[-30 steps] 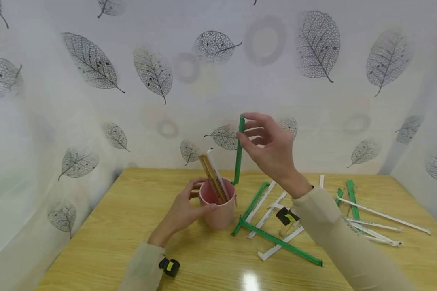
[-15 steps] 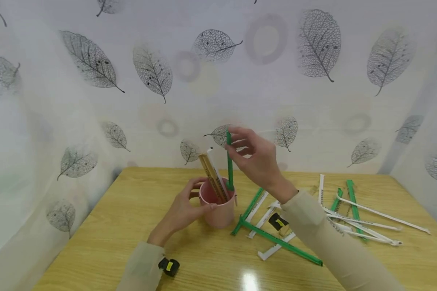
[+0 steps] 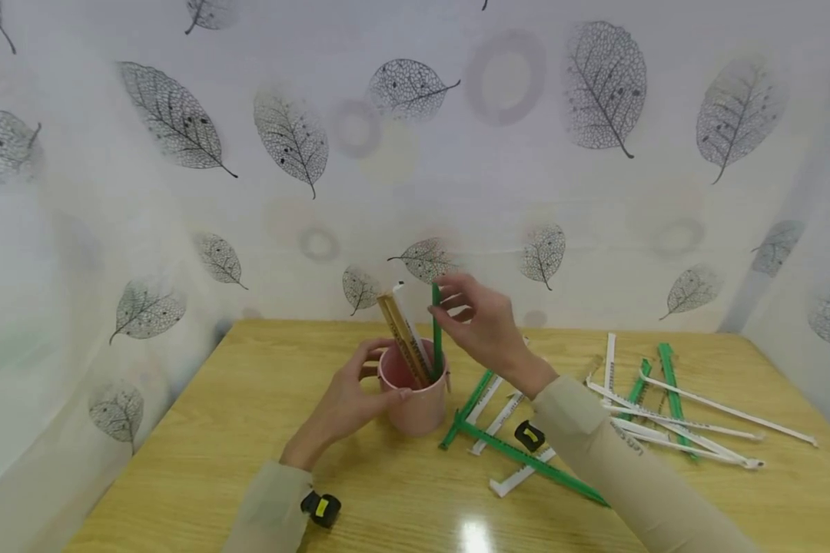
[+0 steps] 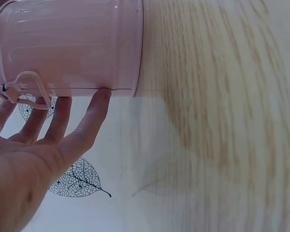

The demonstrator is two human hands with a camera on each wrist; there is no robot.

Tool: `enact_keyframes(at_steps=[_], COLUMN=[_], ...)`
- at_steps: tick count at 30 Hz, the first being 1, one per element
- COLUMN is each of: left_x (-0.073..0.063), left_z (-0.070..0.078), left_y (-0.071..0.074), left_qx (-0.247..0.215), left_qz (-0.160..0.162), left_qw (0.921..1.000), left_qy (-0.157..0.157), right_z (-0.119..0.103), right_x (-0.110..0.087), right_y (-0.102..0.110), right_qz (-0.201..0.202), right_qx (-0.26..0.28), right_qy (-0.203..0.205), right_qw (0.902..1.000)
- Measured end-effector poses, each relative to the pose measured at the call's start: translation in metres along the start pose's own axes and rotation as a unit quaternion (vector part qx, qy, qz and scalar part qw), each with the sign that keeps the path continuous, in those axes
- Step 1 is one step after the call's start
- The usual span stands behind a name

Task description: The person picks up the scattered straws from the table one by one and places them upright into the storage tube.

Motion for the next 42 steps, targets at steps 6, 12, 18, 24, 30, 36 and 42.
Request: enact_keyframes(at_steps=[6, 12, 18, 24, 30, 36, 42], left_x=[-0.001, 0.0, 0.0, 0.0, 0.0, 0.0, 0.0], left_z=[-0.001, -0.001, -0.001, -0.001, -0.001, 0.0, -0.001], left_y=[0.001, 0.001, 0.001, 0.0, 0.001, 0.002, 0.0], left_qx=[0.0, -0.004, -0.004, -0.004, 0.001, 0.002, -0.002], left_qz=[0.003, 0.0, 0.001, -0.002, 0.003, 0.002, 0.002], left_qw=[1.0, 1.0, 1.0, 1.0, 1.0, 1.0, 1.0], left_qy=[-0.001, 0.0, -0.001, 0.001, 0.0, -0.002, 0.001], right_z=[0.011, 0.016, 0.019, 0.023, 0.055, 0.104, 0.121], right_x=[-0.014, -0.02, -0.022, -0.021, -0.022, -0.059, -0.084], right_y=[-0.01, -0.012, -0.012, 0.002, 0.03, 0.038, 0.029], right_qz=[-0.047, -0.046, -0.054, -0.026, -0.016, -0.177, -0.257], right_qx=[-0.005, -0.01, -0.006, -0.041, -0.155, -0.239, -0.27], right_qy=[-0.03, -0.034, -0.035, -0.027, -0.155, -0.344, -0.354], right_qw=[0.9984, 0.9983, 0.9979, 0.9984, 0.9755, 0.8907, 0.8577])
Point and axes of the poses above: each hand's wrist, its own x-axis towards the middle knuckle, its own y-axis out of the back of the hand, z = x × y, the point moved 7 cm from there along x, towards the middle knuckle, and after that the axes turned 13 degrees about z, right-handed, at the moved point
